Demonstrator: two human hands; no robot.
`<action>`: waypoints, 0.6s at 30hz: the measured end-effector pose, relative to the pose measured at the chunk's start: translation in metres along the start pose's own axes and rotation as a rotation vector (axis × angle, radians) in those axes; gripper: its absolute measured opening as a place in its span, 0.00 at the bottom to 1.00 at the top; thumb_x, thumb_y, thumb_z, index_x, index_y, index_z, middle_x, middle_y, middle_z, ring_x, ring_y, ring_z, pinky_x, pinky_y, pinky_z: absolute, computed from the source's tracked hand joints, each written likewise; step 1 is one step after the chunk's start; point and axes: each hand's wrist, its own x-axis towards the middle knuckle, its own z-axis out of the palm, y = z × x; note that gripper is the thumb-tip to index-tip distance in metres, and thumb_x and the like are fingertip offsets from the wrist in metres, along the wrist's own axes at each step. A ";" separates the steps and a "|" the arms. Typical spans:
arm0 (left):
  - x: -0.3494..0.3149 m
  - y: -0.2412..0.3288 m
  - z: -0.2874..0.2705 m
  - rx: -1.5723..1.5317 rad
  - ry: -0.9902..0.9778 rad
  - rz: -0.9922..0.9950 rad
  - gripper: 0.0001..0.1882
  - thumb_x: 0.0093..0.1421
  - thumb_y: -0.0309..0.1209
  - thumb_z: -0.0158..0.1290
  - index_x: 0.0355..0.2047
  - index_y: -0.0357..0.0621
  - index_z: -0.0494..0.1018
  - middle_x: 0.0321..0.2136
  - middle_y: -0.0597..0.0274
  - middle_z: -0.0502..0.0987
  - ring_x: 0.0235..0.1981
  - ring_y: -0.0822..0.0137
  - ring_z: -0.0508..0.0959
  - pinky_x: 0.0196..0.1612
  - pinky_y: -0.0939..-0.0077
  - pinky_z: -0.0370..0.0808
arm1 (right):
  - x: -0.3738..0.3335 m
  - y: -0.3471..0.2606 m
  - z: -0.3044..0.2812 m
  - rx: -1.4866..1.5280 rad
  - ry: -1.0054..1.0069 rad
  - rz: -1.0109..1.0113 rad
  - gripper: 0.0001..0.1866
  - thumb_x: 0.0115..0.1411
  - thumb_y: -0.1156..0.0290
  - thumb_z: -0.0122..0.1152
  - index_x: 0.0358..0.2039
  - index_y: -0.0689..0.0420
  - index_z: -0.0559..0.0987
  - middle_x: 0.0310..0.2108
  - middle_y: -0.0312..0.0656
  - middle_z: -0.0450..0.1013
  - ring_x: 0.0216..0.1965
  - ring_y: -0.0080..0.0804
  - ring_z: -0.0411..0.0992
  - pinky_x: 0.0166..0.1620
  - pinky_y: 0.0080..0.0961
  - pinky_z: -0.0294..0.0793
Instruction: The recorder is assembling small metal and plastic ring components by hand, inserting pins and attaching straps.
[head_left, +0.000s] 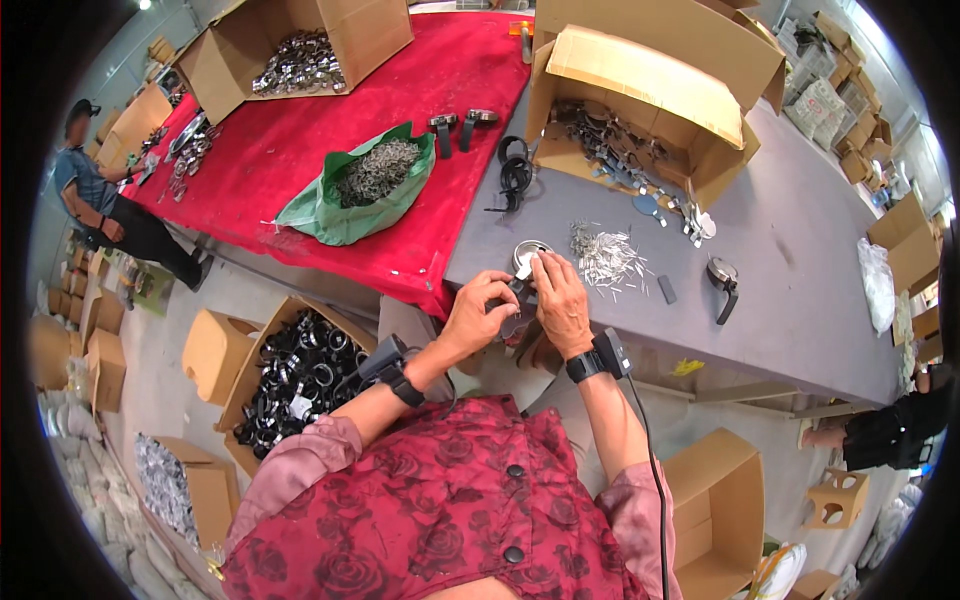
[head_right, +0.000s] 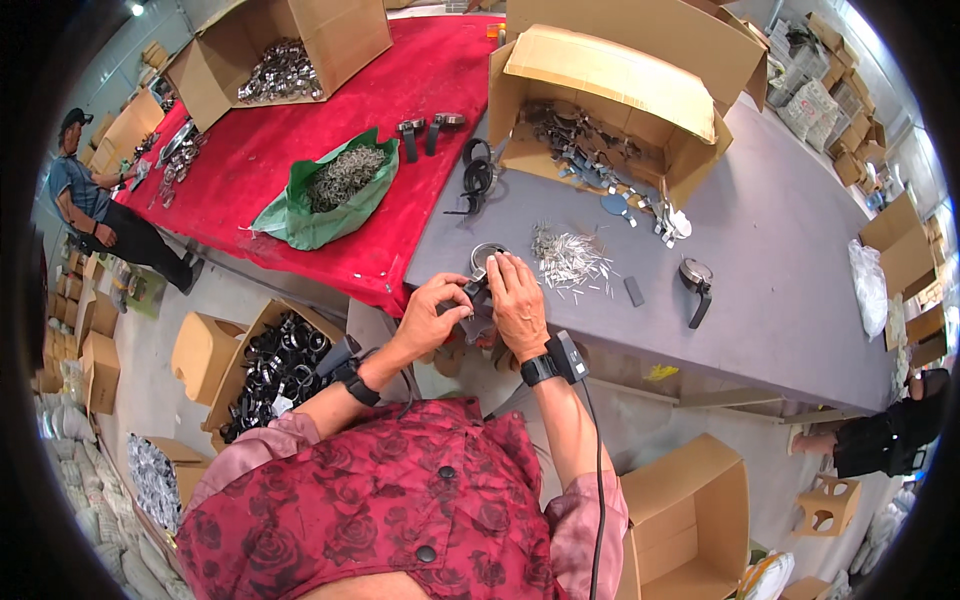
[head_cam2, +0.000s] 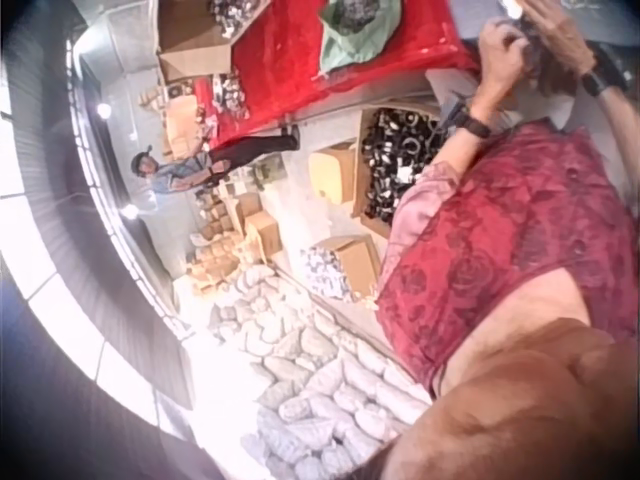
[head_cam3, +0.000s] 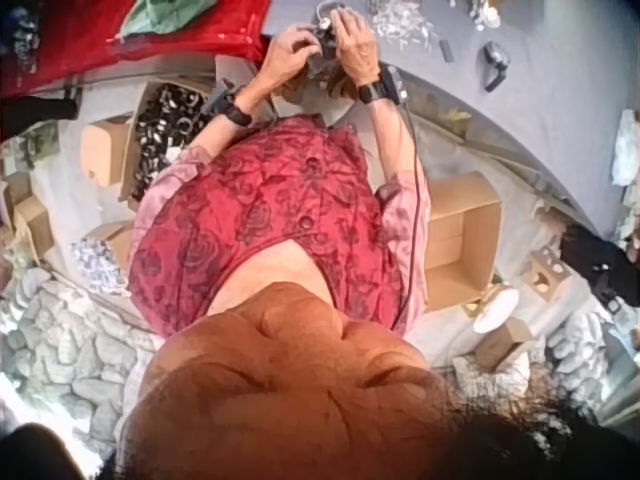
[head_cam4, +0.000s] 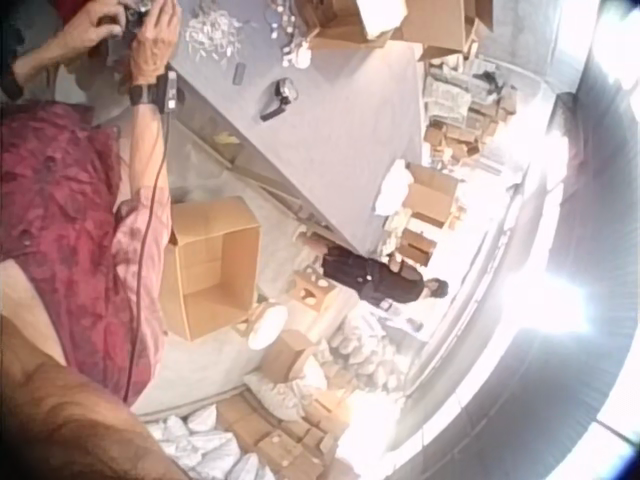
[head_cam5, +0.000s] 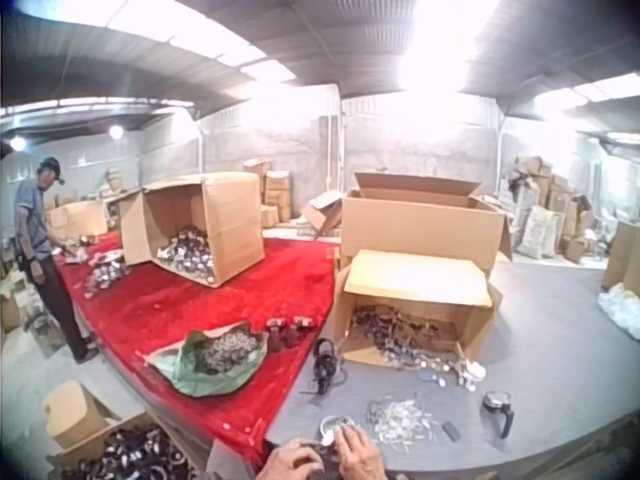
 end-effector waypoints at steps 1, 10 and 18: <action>0.002 0.001 -0.003 0.001 0.002 0.004 0.06 0.57 0.17 0.60 0.35 0.36 0.80 0.53 0.46 0.79 0.52 0.56 0.81 0.56 0.66 0.76 | 0.001 0.001 -0.001 -0.002 0.003 -0.002 0.27 0.58 0.79 0.59 0.60 0.67 0.74 0.57 0.53 0.75 0.61 0.53 0.72 0.64 0.46 0.73; 0.037 0.019 -0.020 -0.492 -0.035 -0.304 0.03 0.66 0.19 0.57 0.37 0.32 0.81 0.44 0.56 0.84 0.43 0.76 0.81 0.49 0.78 0.78 | 0.021 0.011 -0.010 0.102 0.029 0.089 0.28 0.57 0.84 0.60 0.61 0.67 0.73 0.53 0.53 0.75 0.55 0.52 0.74 0.58 0.40 0.76; 0.087 0.032 -0.029 0.223 0.117 0.221 0.05 0.58 0.18 0.61 0.35 0.36 0.82 0.31 0.54 0.82 0.31 0.58 0.84 0.35 0.69 0.79 | 0.025 0.018 -0.010 0.200 0.023 0.081 0.27 0.57 0.84 0.62 0.59 0.65 0.74 0.51 0.52 0.75 0.54 0.51 0.73 0.56 0.41 0.77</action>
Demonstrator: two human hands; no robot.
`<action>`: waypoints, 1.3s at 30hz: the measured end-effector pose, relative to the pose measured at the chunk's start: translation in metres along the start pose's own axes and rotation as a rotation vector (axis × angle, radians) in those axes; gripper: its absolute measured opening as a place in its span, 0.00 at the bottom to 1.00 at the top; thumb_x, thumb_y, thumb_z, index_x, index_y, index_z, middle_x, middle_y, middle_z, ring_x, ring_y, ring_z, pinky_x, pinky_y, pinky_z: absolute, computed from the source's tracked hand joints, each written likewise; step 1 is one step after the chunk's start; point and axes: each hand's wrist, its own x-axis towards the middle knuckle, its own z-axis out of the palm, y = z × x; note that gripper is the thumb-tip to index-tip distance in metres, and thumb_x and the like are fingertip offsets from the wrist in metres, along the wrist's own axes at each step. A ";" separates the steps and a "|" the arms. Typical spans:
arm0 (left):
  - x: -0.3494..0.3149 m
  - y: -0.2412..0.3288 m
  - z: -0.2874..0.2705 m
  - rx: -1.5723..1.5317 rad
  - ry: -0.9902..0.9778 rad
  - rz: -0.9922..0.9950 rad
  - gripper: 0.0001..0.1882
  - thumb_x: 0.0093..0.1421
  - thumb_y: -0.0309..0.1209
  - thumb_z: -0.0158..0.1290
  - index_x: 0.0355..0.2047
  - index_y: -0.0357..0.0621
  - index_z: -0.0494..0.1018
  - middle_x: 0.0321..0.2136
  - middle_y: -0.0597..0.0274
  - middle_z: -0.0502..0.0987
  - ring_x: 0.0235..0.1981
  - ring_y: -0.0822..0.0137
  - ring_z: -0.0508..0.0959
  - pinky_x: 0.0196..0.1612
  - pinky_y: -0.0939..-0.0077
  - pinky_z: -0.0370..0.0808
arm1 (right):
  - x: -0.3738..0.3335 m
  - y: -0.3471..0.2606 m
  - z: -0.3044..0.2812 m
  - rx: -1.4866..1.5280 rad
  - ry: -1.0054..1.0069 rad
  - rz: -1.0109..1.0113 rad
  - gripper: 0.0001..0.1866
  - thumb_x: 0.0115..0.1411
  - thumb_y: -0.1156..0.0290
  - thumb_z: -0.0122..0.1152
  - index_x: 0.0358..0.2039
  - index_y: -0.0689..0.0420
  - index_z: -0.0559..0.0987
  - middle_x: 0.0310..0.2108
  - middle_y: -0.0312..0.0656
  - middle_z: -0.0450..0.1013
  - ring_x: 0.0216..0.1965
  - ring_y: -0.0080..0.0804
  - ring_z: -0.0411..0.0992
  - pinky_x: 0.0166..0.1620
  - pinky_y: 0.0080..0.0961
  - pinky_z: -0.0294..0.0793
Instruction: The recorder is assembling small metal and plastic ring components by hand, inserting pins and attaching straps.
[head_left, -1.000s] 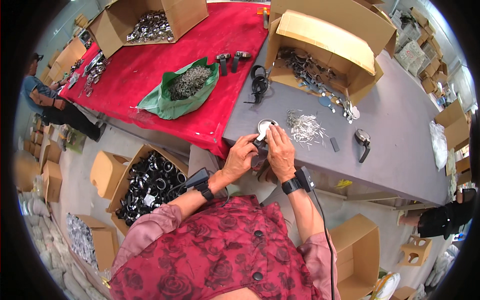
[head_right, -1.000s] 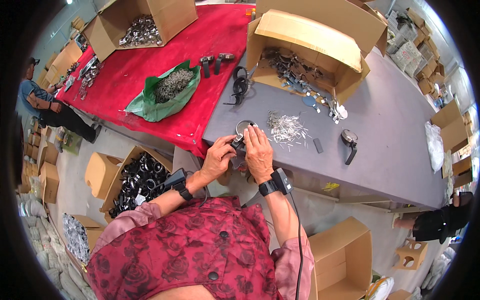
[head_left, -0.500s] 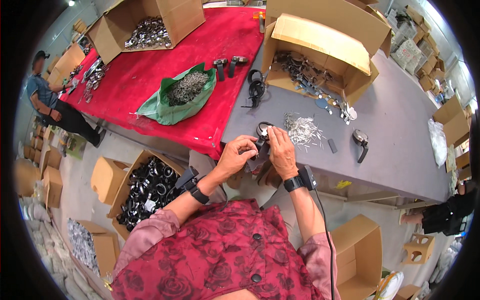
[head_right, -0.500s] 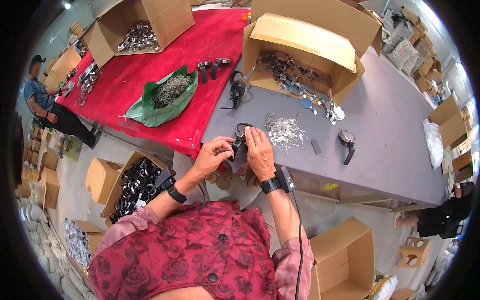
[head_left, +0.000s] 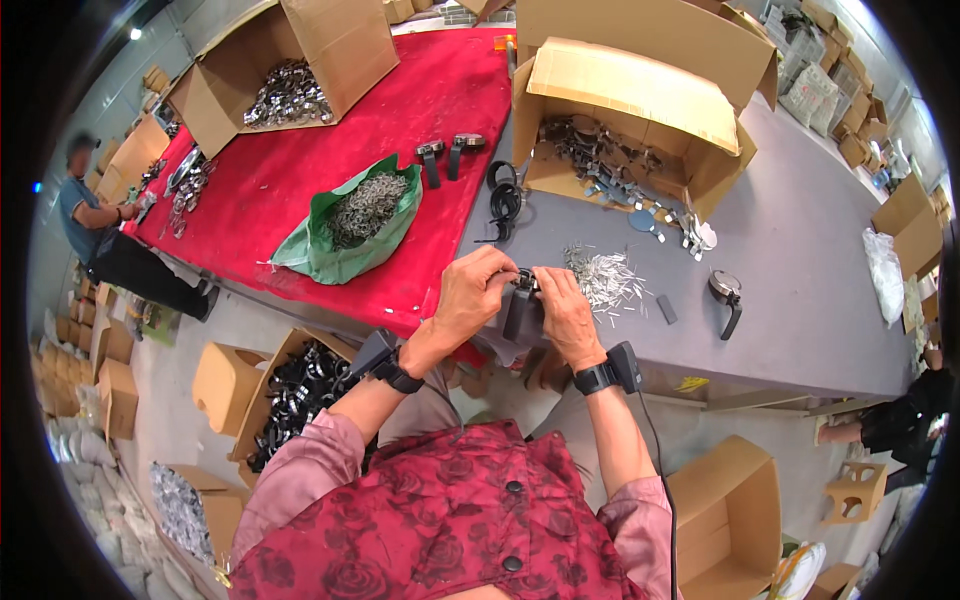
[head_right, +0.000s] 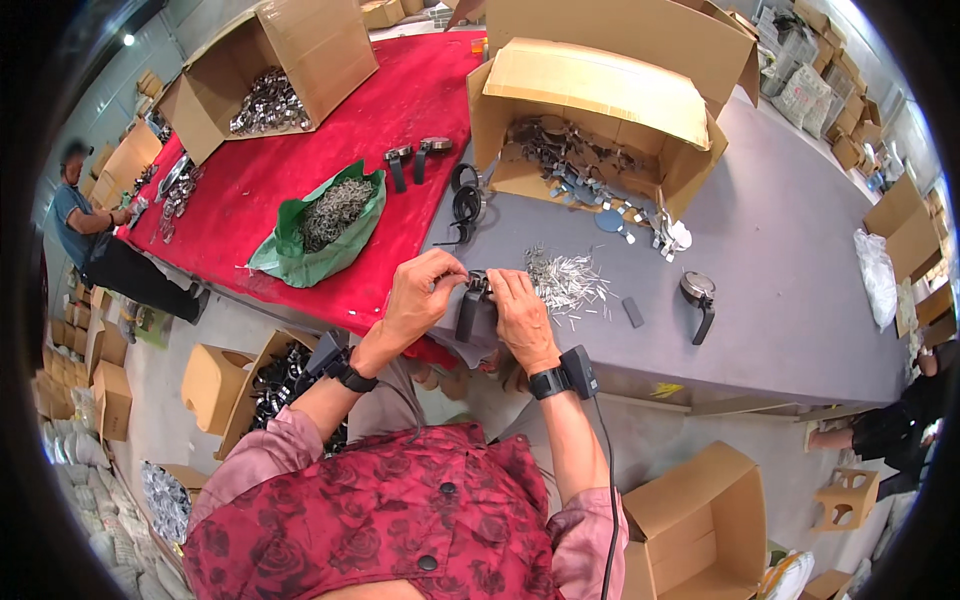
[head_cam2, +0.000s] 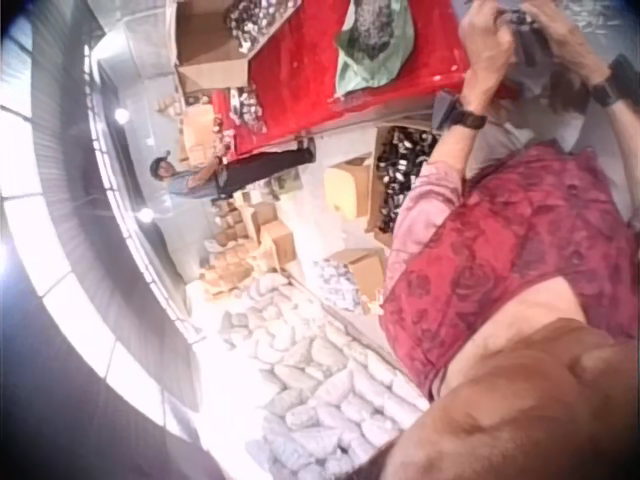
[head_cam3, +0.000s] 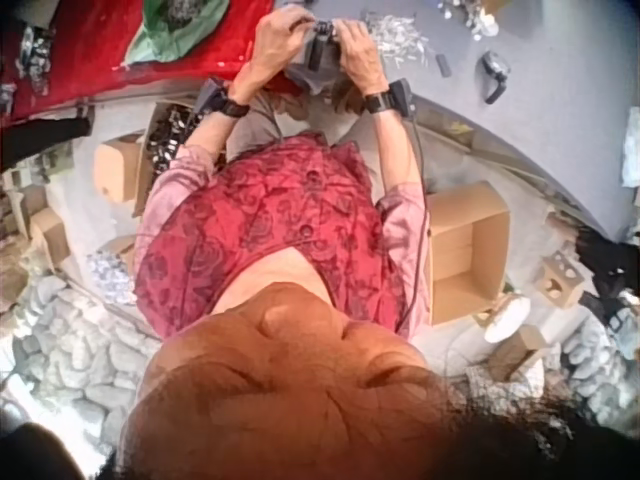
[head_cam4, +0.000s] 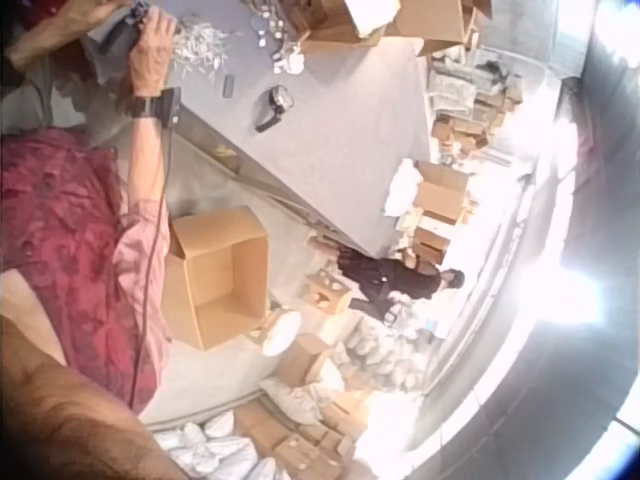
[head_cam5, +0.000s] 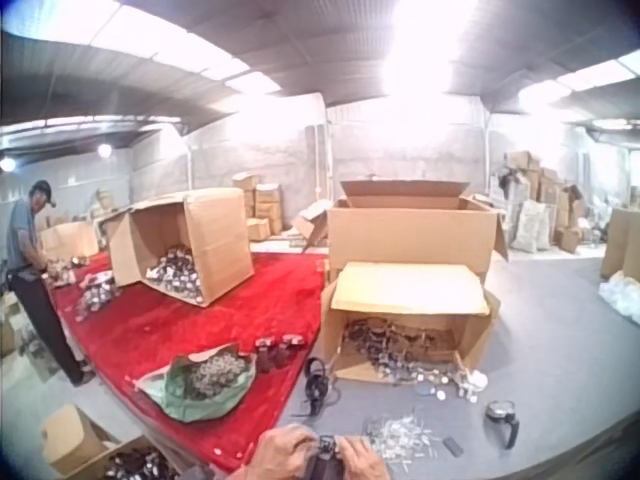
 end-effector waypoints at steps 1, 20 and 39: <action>0.002 0.001 0.003 0.003 -0.007 0.000 0.05 0.58 0.18 0.61 0.35 0.36 0.82 0.31 0.54 0.82 0.31 0.58 0.84 0.35 0.69 0.79 | 0.000 0.001 0.000 0.004 0.004 0.006 0.27 0.57 0.84 0.62 0.59 0.65 0.74 0.51 0.52 0.75 0.54 0.51 0.73 0.56 0.41 0.77; 0.015 -0.005 0.012 0.172 -0.015 0.369 0.09 0.52 0.17 0.64 0.34 0.40 0.82 0.32 0.56 0.81 0.29 0.58 0.83 0.31 0.69 0.80 | 0.002 0.002 -0.005 0.073 0.047 0.040 0.24 0.59 0.82 0.62 0.58 0.64 0.75 0.50 0.50 0.76 0.53 0.50 0.74 0.54 0.40 0.78; 0.026 -0.024 0.005 0.034 -0.207 0.412 0.08 0.51 0.18 0.66 0.31 0.38 0.81 0.39 0.57 0.84 0.35 0.58 0.85 0.37 0.69 0.83 | 0.001 0.002 -0.003 0.084 0.054 0.046 0.23 0.59 0.80 0.64 0.56 0.65 0.76 0.49 0.49 0.76 0.51 0.48 0.74 0.52 0.38 0.79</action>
